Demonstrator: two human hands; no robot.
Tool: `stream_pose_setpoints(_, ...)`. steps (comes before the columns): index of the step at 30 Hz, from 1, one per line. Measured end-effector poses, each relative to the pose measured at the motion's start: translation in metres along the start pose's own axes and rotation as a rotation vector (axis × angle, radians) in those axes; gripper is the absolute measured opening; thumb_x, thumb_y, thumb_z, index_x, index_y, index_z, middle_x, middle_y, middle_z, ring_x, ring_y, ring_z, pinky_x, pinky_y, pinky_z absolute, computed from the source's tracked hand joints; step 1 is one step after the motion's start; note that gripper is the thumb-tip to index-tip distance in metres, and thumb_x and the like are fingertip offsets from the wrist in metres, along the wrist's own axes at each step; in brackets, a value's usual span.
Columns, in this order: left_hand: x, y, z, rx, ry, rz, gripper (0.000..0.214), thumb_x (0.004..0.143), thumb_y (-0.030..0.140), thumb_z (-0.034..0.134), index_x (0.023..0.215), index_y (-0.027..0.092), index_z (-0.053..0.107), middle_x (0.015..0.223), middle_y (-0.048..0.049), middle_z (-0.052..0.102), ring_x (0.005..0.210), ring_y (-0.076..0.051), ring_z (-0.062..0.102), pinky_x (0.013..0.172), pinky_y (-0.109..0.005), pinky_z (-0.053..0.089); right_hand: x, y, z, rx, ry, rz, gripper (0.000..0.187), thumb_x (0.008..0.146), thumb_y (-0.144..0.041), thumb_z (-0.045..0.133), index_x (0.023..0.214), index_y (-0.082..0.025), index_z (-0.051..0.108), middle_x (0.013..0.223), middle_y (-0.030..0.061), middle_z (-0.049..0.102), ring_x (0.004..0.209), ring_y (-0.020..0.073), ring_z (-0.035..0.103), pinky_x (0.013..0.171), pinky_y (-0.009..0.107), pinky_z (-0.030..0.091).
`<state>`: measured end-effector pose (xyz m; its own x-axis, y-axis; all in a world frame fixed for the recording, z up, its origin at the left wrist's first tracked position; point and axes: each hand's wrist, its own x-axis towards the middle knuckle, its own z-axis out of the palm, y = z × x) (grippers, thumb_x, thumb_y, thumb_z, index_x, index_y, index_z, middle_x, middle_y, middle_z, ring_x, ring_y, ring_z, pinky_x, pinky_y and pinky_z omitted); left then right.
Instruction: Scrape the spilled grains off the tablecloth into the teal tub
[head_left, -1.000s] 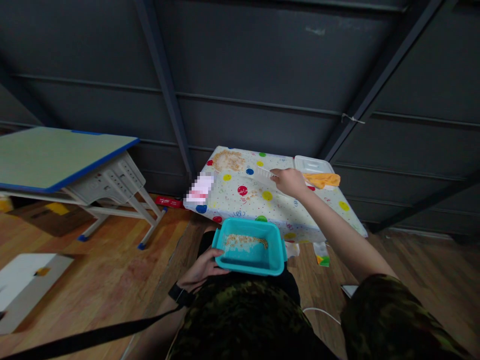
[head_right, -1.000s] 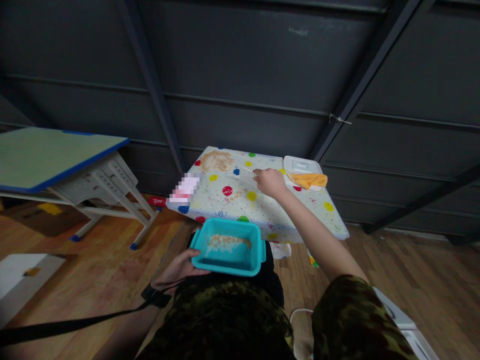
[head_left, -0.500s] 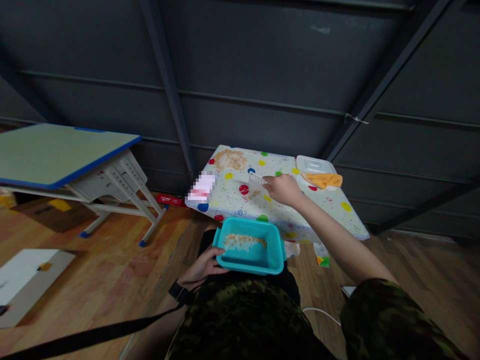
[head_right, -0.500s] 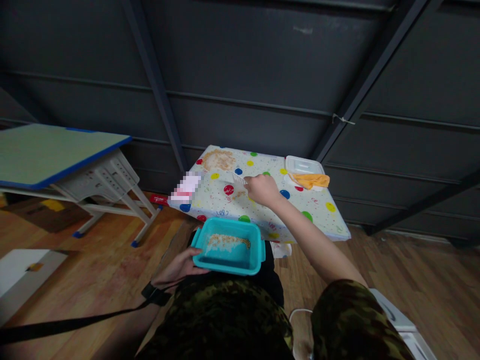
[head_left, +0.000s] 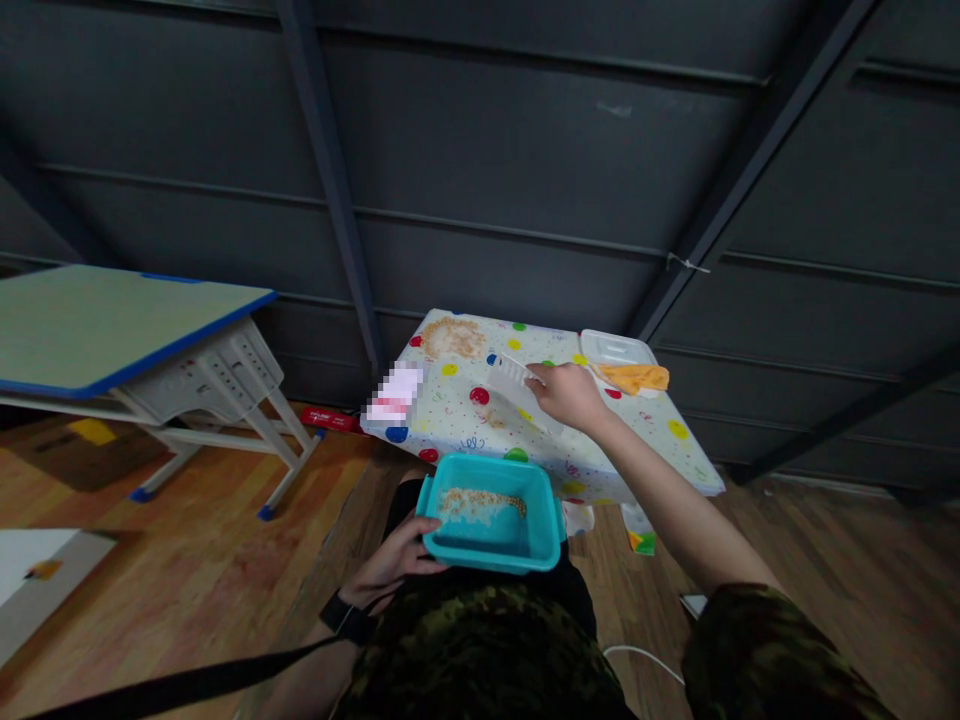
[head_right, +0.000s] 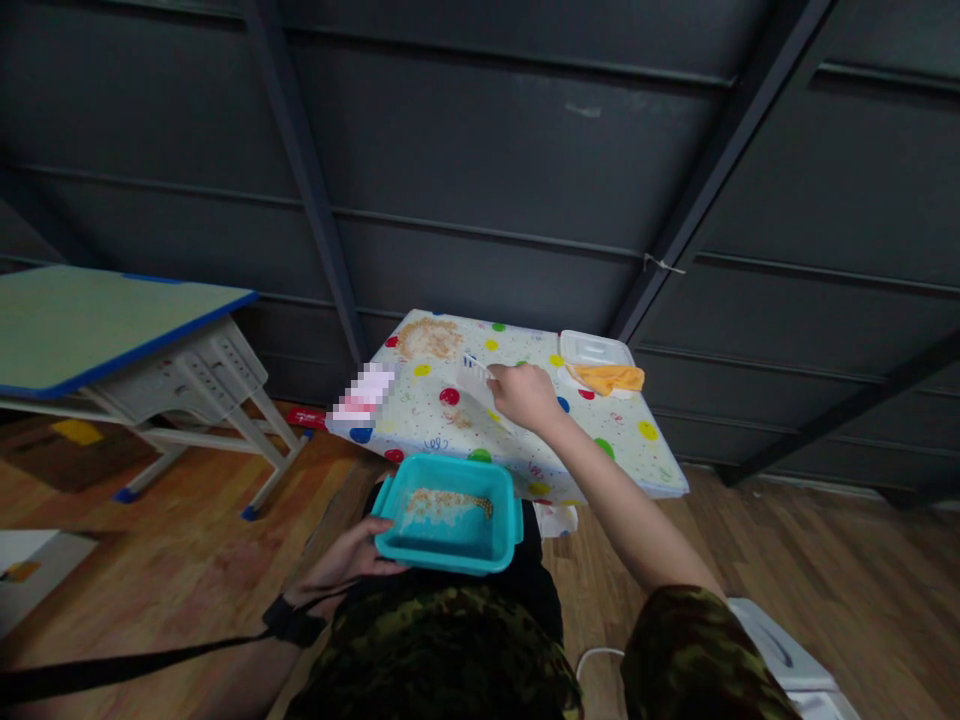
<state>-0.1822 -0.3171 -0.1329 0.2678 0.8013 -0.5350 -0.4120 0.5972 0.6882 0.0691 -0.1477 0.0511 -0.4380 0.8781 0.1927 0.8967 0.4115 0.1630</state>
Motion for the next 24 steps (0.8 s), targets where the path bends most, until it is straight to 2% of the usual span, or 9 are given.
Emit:
stream_pose_setpoints(5,-0.004,0.002,0.004,-0.020,-0.043,0.010,0.050,0.086,0.034,0.060,0.130,0.013,0.053,0.123,-0.0141,0.071,0.104,-0.027,0.070,0.094,-0.043,0.055,-0.002,0.008,0.008,-0.050,0.001,0.053,0.043,0.098,-0.035,0.034,0.128,-0.025,0.062,0.102,0.0139,0.074,0.091,0.0289,0.069,0.075,0.035,0.045)
stream_pose_setpoints(14,-0.006,0.005,0.005,-0.027,-0.091,0.002,0.049,0.088,0.034,0.058,0.132,0.012,0.052,0.120,-0.0148,0.072,0.102,-0.026,0.071,0.092,-0.042,0.056,-0.032,0.006,0.024,0.020,0.040,-0.075,0.041,0.098,-0.035,0.036,0.128,-0.029,0.064,0.102,0.0081,0.075,0.088,0.0249,0.070,0.071,0.032,0.045)
stream_pose_setpoints(20,-0.002,0.002,0.003,-0.040,-0.089,-0.013,0.051,0.086,0.036,0.060,0.132,0.013,0.053,0.114,-0.0151,0.074,0.096,-0.025,0.072,0.089,-0.040,0.057,-0.054,0.016,0.033,0.018,0.092,-0.094,0.039,0.094,-0.027,0.043,0.126,-0.029,0.066,0.097,0.0072,0.076,0.081,0.0229,0.070,0.065,0.030,0.044)
stream_pose_setpoints(24,-0.001,0.002,0.004,-0.046,-0.089,-0.017,0.051,0.087,0.037,0.059,0.131,0.013,0.053,0.118,-0.0157,0.072,0.097,-0.025,0.071,0.090,-0.042,0.057,-0.064,0.023,0.043,0.082,0.138,-0.150,0.038,0.090,-0.021,0.048,0.121,-0.027,0.069,0.094,0.0068,0.076,0.081,0.0207,0.069,0.067,0.028,0.046)
